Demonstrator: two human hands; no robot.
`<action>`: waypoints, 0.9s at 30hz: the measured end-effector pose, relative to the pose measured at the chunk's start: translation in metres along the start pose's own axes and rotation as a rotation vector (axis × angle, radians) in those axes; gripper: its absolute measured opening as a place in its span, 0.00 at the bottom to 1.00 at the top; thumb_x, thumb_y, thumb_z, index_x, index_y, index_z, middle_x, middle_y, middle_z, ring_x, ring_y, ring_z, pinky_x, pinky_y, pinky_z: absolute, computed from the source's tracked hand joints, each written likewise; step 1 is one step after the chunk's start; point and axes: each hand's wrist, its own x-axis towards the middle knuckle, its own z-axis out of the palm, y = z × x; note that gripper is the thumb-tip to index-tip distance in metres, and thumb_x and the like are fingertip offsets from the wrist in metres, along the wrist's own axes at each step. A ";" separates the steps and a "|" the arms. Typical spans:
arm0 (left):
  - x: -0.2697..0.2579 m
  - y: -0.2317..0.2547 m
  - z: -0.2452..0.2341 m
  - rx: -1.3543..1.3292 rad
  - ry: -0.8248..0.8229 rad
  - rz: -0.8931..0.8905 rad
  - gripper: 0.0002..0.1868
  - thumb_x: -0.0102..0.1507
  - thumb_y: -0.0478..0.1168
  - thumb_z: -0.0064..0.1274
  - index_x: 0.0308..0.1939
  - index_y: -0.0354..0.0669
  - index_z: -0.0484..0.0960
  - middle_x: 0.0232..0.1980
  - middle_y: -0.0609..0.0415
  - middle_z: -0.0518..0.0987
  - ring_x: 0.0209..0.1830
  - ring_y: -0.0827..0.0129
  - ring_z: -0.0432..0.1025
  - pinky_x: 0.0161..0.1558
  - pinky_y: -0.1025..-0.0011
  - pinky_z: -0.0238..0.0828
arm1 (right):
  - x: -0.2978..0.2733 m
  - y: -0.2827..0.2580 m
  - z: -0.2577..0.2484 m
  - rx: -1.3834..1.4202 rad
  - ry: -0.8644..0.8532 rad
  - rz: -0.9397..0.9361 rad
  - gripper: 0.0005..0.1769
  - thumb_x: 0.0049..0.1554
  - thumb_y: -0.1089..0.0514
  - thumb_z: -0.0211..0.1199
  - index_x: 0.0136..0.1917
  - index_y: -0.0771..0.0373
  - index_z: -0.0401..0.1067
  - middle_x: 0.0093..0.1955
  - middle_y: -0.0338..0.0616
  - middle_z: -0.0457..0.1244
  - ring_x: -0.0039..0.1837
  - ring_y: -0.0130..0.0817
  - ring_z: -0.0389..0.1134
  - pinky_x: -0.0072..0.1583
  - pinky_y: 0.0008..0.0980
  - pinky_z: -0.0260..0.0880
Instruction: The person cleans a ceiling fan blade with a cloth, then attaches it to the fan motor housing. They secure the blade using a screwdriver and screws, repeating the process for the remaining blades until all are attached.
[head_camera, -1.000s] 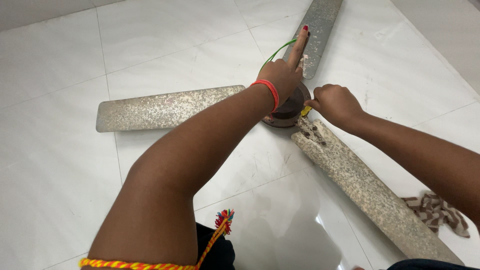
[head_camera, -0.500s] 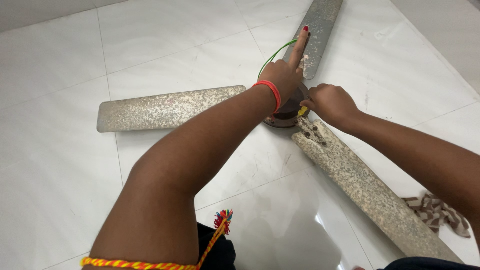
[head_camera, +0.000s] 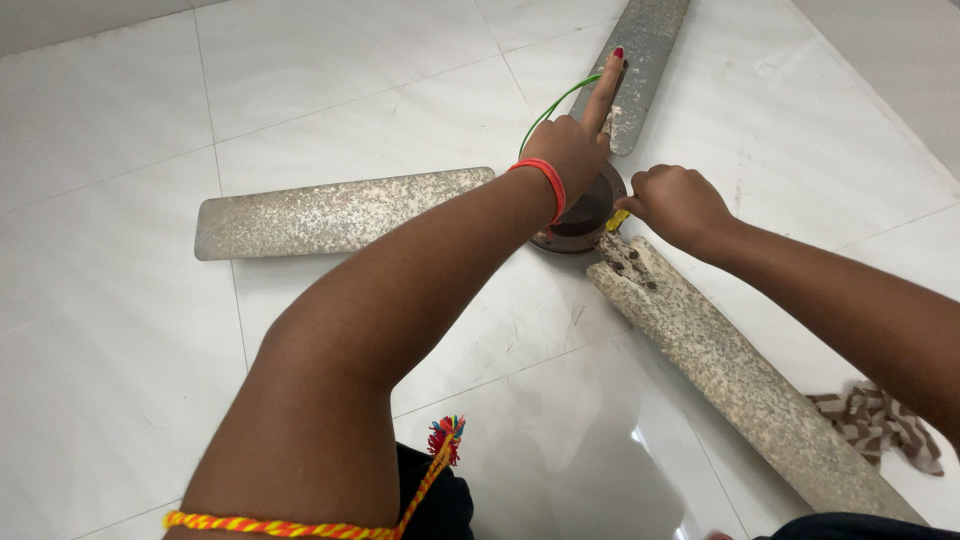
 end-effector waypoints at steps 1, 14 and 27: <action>0.001 0.000 0.001 0.009 0.010 0.003 0.22 0.60 0.37 0.59 0.59 0.42 0.77 0.74 0.38 0.55 0.43 0.62 0.77 0.37 0.66 0.80 | 0.000 0.000 0.000 -0.009 0.005 -0.004 0.23 0.60 0.42 0.63 0.40 0.66 0.74 0.40 0.52 0.68 0.44 0.49 0.72 0.46 0.46 0.74; 0.004 0.000 0.008 -0.043 0.006 0.000 0.18 0.62 0.37 0.58 0.57 0.42 0.78 0.72 0.40 0.60 0.46 0.62 0.77 0.40 0.65 0.80 | 0.006 -0.004 -0.004 -0.024 0.003 -0.009 0.23 0.61 0.42 0.63 0.40 0.66 0.74 0.38 0.52 0.68 0.41 0.46 0.72 0.45 0.43 0.74; 0.007 -0.004 -0.003 0.041 -0.058 -0.016 0.22 0.62 0.31 0.57 0.60 0.48 0.79 0.80 0.33 0.24 0.40 0.62 0.81 0.40 0.65 0.81 | 0.002 -0.010 -0.007 -0.014 0.020 -0.035 0.22 0.60 0.43 0.65 0.40 0.66 0.74 0.39 0.51 0.68 0.41 0.47 0.72 0.44 0.43 0.75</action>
